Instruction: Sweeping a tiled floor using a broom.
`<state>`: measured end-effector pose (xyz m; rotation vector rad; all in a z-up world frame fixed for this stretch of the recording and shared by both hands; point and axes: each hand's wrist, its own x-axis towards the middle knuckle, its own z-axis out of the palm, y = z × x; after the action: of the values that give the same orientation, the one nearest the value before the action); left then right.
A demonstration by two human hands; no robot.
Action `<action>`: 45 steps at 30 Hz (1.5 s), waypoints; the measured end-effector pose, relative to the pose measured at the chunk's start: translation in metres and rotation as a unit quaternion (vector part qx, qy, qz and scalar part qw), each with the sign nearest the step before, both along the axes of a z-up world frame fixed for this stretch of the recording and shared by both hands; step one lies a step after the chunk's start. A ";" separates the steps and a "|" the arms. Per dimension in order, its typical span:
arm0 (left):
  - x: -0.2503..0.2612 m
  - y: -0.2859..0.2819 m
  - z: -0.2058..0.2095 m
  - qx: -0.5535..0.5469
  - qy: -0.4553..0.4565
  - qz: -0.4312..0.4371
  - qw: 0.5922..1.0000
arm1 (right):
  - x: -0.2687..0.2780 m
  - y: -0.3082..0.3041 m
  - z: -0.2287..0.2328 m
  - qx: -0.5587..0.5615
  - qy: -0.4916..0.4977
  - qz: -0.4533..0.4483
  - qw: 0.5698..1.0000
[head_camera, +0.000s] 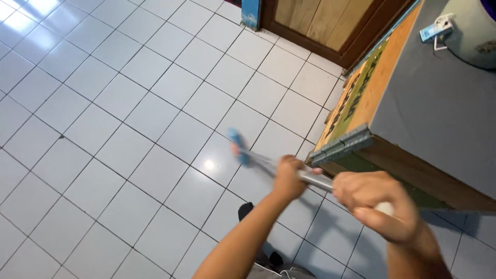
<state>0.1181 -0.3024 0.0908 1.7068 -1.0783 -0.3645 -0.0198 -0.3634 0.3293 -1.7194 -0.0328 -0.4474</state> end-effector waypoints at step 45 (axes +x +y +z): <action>0.065 -0.288 -0.047 0.077 0.074 -0.180 0.978 | 0.119 -0.248 -0.051 -0.126 0.117 0.020 0.985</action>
<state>0.1833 -0.5901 0.0435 1.5846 -1.2756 -0.8097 0.0989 -0.6110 0.2780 -2.0079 0.0482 -0.2160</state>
